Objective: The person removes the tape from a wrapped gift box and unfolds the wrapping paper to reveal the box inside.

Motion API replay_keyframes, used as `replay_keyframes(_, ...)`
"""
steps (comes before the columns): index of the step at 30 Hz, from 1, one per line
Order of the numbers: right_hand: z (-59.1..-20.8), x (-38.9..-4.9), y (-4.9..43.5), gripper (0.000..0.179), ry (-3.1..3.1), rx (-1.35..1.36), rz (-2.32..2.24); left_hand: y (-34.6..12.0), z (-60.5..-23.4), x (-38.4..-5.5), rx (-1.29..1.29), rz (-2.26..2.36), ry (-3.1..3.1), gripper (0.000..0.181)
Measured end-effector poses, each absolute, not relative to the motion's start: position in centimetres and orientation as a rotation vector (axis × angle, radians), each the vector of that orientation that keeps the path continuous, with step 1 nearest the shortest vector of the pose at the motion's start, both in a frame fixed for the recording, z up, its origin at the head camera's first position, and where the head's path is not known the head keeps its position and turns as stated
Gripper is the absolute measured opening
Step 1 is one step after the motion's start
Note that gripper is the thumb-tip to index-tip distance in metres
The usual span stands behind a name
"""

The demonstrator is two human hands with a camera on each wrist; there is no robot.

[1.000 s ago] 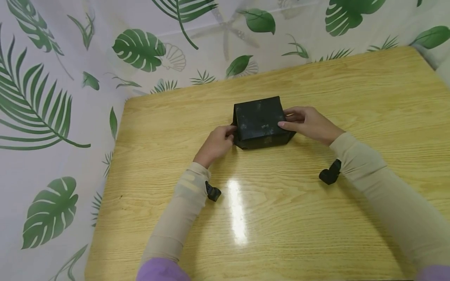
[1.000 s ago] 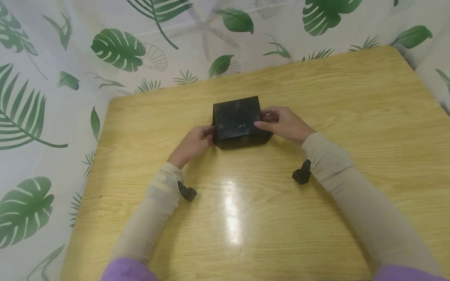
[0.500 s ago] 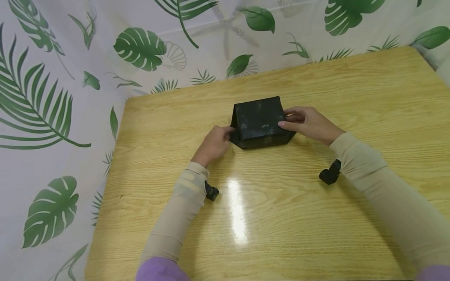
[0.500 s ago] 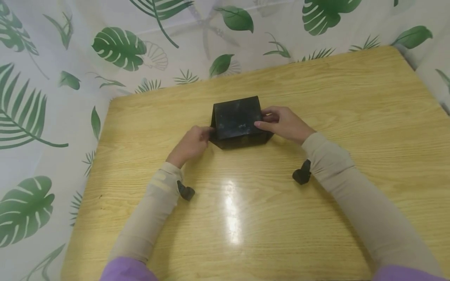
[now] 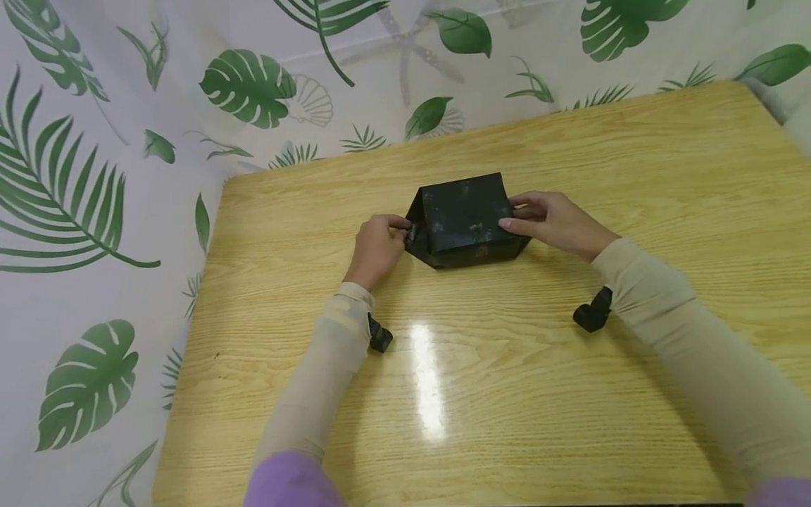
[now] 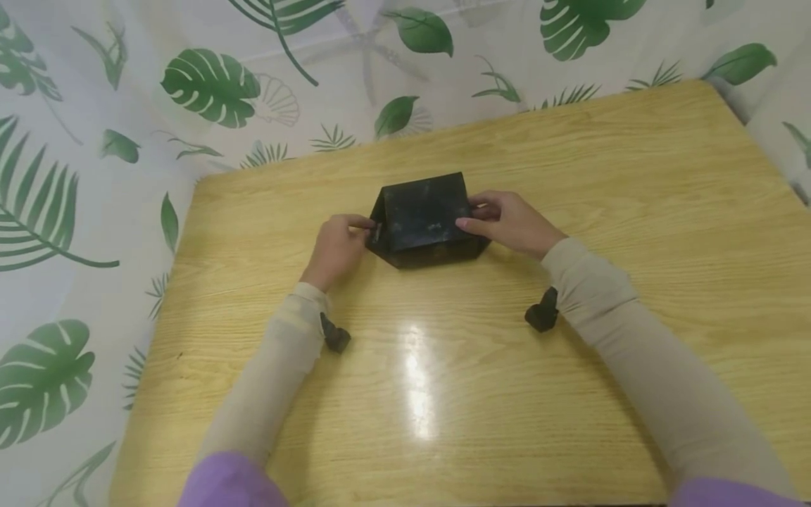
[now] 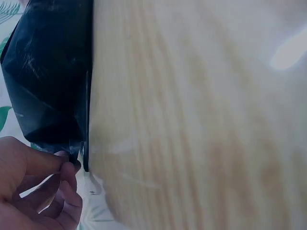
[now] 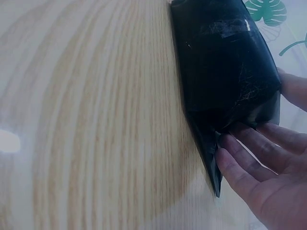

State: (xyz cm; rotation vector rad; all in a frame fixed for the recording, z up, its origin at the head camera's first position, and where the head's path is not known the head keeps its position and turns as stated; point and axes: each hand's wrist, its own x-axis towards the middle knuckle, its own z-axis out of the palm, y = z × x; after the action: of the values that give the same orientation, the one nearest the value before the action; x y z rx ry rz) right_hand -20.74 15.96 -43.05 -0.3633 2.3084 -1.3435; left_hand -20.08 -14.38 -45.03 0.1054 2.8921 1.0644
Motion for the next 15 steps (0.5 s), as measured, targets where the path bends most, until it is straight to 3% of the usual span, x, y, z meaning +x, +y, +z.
replay_keyframes(15,-41.4,-21.1,16.0,0.079,2.280,-0.333,-1.300,-14.6,-43.4,-20.9,-0.022,1.224,2.868,0.013)
